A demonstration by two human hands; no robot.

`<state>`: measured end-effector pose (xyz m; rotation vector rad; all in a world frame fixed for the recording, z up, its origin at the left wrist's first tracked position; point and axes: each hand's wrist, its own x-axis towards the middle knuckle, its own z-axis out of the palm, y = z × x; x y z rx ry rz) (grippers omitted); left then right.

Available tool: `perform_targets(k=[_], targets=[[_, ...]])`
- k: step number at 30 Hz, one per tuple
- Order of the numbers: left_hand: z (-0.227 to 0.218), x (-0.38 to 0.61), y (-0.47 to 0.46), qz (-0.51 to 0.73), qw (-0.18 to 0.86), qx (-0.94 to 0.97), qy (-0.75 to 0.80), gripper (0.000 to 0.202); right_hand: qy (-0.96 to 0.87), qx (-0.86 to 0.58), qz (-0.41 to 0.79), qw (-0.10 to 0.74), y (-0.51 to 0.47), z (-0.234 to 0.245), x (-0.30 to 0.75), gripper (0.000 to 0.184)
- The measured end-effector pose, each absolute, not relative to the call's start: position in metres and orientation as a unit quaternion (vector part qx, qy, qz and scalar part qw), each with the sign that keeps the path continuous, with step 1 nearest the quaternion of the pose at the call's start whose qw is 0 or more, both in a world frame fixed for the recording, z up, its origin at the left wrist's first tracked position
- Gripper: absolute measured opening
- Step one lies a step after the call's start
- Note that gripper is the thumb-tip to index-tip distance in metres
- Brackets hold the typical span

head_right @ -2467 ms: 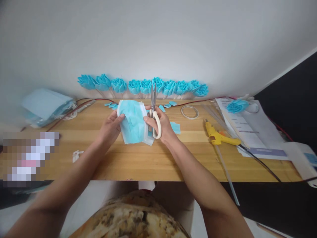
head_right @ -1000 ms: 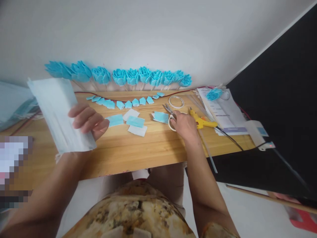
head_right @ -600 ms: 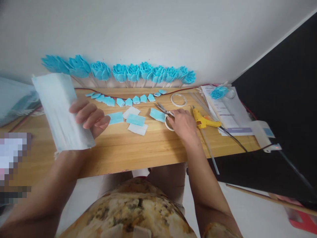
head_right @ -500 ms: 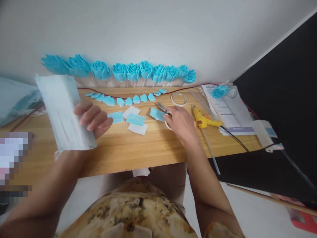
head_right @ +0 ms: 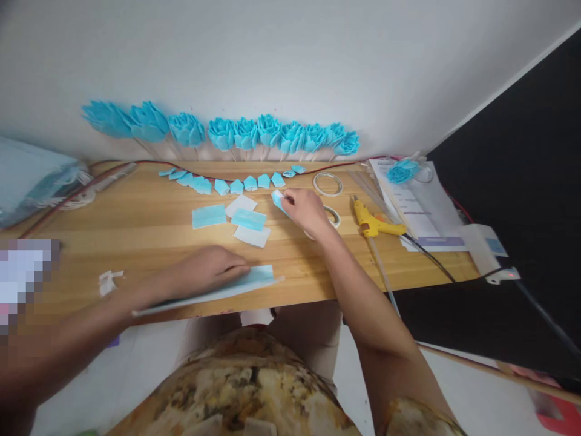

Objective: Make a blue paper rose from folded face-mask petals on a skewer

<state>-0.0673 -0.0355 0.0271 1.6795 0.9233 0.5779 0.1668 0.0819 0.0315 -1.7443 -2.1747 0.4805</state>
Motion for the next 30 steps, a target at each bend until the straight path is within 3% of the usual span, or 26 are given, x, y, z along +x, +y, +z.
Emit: perform_targets(k=[4,7,10,13,16,23,27,30], targets=[[0.038,-0.070,-0.021,0.124,0.329,0.840,0.414,0.036,-0.625,-0.511,0.467,0.362,0.092,0.031,0.162,0.022],[0.036,-0.067,-0.001,0.234,0.286,0.813,0.450,0.032,-0.550,-0.443,0.581,0.404,0.090,0.028,0.153,0.031],[0.028,-0.063,0.020,0.381,0.339,0.704,0.495,0.023,-0.513,-0.419,0.619,0.423,0.083,0.024,0.147,0.036],[0.021,-0.059,0.035,0.420,0.502,0.584,0.481,0.034,-0.500,-0.417,0.631,0.422,0.076,0.019,0.145,0.038],[0.017,-0.056,0.039,0.387,0.589,0.542,0.459,0.039,-0.511,-0.419,0.626,0.413,0.075,0.013,0.144,0.041],[0.014,-0.064,0.037,0.424,0.554,0.514,0.498,0.039,-0.538,-0.446,0.564,0.441,0.076,0.007,0.144,0.048],[0.015,-0.071,0.040,0.475,0.547,0.472,0.503,0.033,-0.621,-0.504,0.370,0.473,0.076,0.014,0.157,0.038],[0.017,-0.074,0.044,0.522,0.534,0.437,0.501,0.028,-0.710,-0.546,0.175,0.409,0.075,0.020,0.167,0.028]])
